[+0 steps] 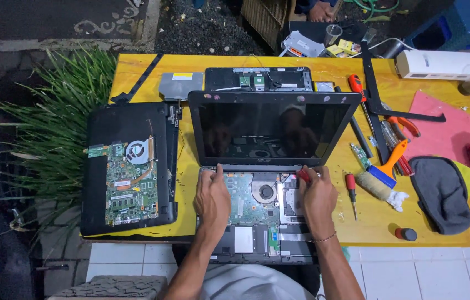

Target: The person uses a red plastic pry tool to separate the screen bezel from the laptop body. They work along the edges of the display, carefully prying the plastic frame away from the main chassis.

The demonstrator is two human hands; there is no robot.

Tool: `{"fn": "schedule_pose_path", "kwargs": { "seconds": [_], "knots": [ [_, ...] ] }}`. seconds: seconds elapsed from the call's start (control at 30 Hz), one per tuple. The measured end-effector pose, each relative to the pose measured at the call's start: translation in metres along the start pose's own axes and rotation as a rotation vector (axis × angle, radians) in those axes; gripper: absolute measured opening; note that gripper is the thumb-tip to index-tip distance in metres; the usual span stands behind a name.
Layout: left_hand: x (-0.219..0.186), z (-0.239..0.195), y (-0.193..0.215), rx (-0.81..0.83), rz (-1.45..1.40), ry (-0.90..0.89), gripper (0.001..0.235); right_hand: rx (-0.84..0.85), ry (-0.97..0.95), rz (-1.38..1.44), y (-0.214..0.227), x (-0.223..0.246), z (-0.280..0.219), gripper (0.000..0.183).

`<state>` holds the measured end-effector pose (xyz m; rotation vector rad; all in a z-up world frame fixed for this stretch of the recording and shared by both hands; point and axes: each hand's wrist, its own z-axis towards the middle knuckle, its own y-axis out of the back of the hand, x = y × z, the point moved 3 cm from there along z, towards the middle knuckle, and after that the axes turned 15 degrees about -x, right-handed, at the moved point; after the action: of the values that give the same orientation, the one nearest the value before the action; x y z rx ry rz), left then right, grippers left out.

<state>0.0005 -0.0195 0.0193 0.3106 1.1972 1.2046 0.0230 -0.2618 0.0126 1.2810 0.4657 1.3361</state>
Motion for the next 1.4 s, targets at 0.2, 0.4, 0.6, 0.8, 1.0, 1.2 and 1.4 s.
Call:
{"fn": "schedule_pose_path", "kwargs": {
  "seconds": [0.2,0.4,0.6,0.8,1.0,1.2,1.4],
  "knots": [
    [0.016,0.007,-0.02,0.038,0.232,-0.359,0.034,0.003,0.283,-0.061,-0.018,-0.027,0.01,0.028],
    [0.049,0.002,-0.057,0.049,0.221,-0.555,0.058,-0.027,0.54,-0.245,-0.021,-0.027,0.014,0.022],
    [0.036,0.013,-0.029,-0.104,0.145,-0.571,0.014,-0.041,0.678,-0.241,-0.023,-0.035,0.013,0.027],
    [-0.014,0.047,0.009,-0.451,-0.063,-0.648,0.038,-0.149,0.518,-0.139,0.001,-0.012,-0.009,0.027],
    [-0.07,0.109,0.024,-0.311,-0.183,-0.702,0.048,-0.148,0.425,-0.06,0.006,-0.011,-0.015,0.031],
    [-0.073,0.13,0.003,-0.218,-0.119,-0.728,0.051,-0.153,0.429,-0.081,-0.003,-0.02,-0.015,0.035],
    [-0.069,0.143,-0.013,-0.175,-0.076,-0.705,0.053,-0.162,0.45,-0.08,-0.004,-0.021,-0.015,0.035]
  ]
}}
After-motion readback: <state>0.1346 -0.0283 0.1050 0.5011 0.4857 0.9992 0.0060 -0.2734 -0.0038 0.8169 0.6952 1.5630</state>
